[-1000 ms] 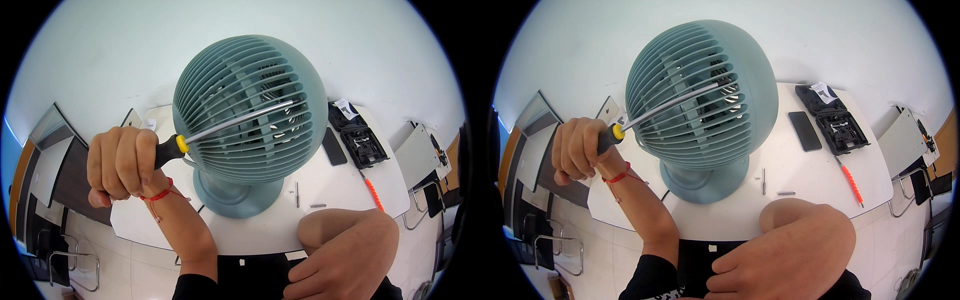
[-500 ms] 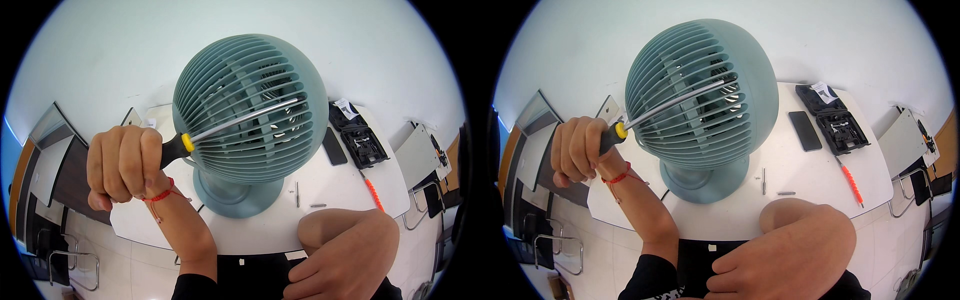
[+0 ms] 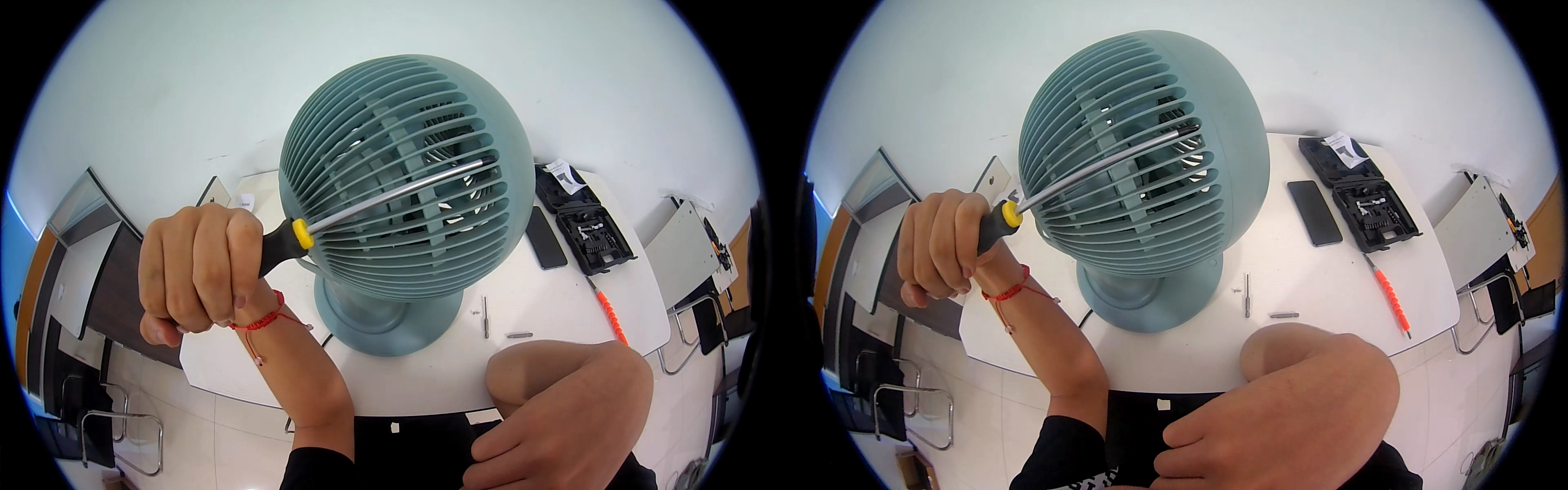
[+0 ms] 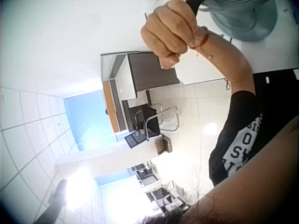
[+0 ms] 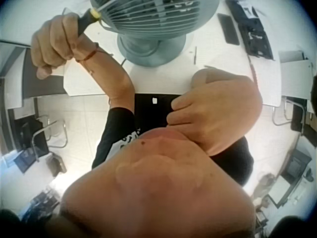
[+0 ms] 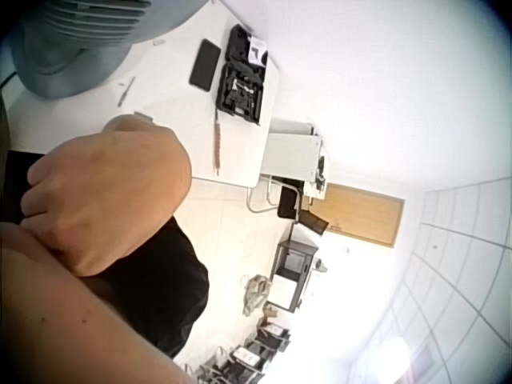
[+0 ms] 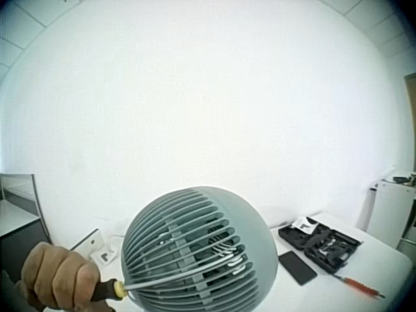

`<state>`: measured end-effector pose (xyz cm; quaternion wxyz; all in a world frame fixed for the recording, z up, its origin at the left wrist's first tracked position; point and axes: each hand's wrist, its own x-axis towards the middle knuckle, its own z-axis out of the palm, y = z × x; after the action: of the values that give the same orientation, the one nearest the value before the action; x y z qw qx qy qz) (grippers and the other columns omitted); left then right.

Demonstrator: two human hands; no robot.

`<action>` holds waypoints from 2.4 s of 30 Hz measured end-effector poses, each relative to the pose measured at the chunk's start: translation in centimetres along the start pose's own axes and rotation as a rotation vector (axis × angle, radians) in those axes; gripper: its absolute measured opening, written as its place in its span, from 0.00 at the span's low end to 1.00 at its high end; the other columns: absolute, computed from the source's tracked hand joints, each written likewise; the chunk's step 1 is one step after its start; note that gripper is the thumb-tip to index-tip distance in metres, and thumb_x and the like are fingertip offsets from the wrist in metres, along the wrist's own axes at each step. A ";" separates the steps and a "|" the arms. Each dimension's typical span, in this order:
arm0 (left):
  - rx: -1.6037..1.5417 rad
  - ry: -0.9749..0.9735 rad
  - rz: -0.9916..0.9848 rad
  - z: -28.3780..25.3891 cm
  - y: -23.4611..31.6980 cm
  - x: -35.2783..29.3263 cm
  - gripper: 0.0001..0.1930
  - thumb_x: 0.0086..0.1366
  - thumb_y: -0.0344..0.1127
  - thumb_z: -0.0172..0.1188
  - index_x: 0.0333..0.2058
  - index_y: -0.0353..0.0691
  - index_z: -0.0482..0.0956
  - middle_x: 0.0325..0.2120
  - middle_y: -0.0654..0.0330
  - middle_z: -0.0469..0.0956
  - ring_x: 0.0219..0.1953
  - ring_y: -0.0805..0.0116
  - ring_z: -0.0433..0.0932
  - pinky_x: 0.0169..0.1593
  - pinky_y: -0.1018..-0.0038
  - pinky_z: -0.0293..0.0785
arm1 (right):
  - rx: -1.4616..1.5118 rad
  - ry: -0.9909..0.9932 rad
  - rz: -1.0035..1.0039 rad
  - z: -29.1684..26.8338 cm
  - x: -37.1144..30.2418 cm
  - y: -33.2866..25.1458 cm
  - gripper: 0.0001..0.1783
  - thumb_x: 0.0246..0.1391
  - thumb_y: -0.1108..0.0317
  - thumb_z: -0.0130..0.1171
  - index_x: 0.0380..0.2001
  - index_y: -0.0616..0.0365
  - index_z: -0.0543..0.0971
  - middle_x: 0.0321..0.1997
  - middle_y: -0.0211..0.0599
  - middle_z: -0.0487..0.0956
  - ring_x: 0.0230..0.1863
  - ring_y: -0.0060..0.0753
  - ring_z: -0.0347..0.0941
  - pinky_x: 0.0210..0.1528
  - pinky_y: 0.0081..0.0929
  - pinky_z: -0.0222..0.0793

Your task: The person uses a screwdriver to loosen and remove screws from the front grille of a teal desk fan. They rotate the fan to access different screw locations and continue unscrewing the grille throughout the clip.

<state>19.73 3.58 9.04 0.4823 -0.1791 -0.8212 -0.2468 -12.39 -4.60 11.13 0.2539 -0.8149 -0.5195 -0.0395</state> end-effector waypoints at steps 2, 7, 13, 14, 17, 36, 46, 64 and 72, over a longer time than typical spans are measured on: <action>-0.004 0.007 -0.002 0.0 0.0 -0.1 0.14 0.54 0.33 0.62 0.15 0.53 0.68 0.11 0.71 0.74 0.17 0.76 0.75 0.40 0.76 0.71 | -0.026 0.079 -0.027 0.2 0.2 0.1 0.11 0.42 0.66 0.62 0.16 0.59 0.73 0.19 0.31 0.68 0.24 0.32 0.66 0.27 0.28 0.61; -0.015 -0.009 0.009 -0.2 -0.1 0.0 0.15 0.54 0.33 0.62 0.14 0.54 0.67 0.11 0.71 0.73 0.17 0.76 0.74 0.39 0.76 0.70 | -0.033 0.060 -0.023 0.0 0.3 0.0 0.11 0.43 0.66 0.62 0.16 0.59 0.73 0.19 0.31 0.68 0.24 0.32 0.66 0.27 0.28 0.60; -0.021 0.000 0.025 -0.1 -0.4 0.1 0.15 0.54 0.33 0.61 0.13 0.54 0.66 0.10 0.71 0.73 0.16 0.76 0.74 0.39 0.76 0.70 | -0.020 0.065 -0.027 0.0 0.3 0.1 0.11 0.43 0.66 0.62 0.16 0.59 0.73 0.19 0.30 0.68 0.24 0.32 0.66 0.27 0.28 0.60; -0.022 -0.005 0.022 -0.1 -0.3 0.2 0.15 0.54 0.32 0.61 0.13 0.54 0.66 0.10 0.71 0.73 0.16 0.76 0.73 0.39 0.76 0.70 | -0.019 0.064 -0.028 0.0 0.3 0.1 0.11 0.43 0.66 0.62 0.16 0.59 0.73 0.19 0.30 0.68 0.24 0.32 0.66 0.27 0.28 0.60; -0.021 0.005 0.016 -0.1 -0.3 0.2 0.15 0.54 0.32 0.61 0.13 0.53 0.66 0.10 0.71 0.72 0.16 0.76 0.73 0.39 0.76 0.70 | -0.018 0.064 -0.028 0.0 0.3 0.2 0.12 0.43 0.65 0.62 0.16 0.59 0.73 0.19 0.30 0.68 0.24 0.32 0.66 0.27 0.28 0.60; 0.026 -0.080 -0.037 0.0 0.6 0.7 0.11 0.54 0.35 0.66 0.19 0.51 0.73 0.14 0.68 0.77 0.19 0.73 0.77 0.41 0.73 0.72 | 0.016 -0.099 0.019 -0.6 -0.4 -0.1 0.10 0.48 0.71 0.65 0.22 0.64 0.75 0.28 0.41 0.72 0.32 0.38 0.71 0.35 0.29 0.67; -0.002 -0.118 -0.048 -0.3 0.2 1.1 0.10 0.54 0.36 0.67 0.19 0.50 0.74 0.15 0.67 0.78 0.19 0.72 0.77 0.40 0.73 0.73 | 0.042 -0.173 0.058 -0.8 -0.7 -0.5 0.09 0.50 0.75 0.68 0.25 0.67 0.76 0.33 0.46 0.75 0.36 0.40 0.73 0.39 0.30 0.70; -0.056 0.077 0.105 0.0 -1.1 -0.2 0.19 0.54 0.34 0.60 0.08 0.53 0.63 0.08 0.70 0.72 0.15 0.75 0.73 0.39 0.75 0.70 | -0.023 0.072 -0.026 0.0 0.2 0.0 0.10 0.40 0.67 0.62 0.15 0.59 0.73 0.20 0.32 0.68 0.25 0.33 0.66 0.28 0.29 0.60; -0.062 0.124 0.065 0.0 -1.3 -0.4 0.19 0.54 0.34 0.59 0.08 0.53 0.62 0.09 0.70 0.73 0.16 0.74 0.74 0.39 0.75 0.70 | -0.013 0.082 -0.037 0.1 0.2 0.2 0.11 0.40 0.67 0.62 0.15 0.59 0.73 0.20 0.32 0.68 0.24 0.33 0.66 0.27 0.29 0.60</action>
<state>19.26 2.45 8.37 0.5342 -0.2051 -0.7754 -0.2669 -12.16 -4.41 11.03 0.2691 -0.8046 -0.5232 -0.0808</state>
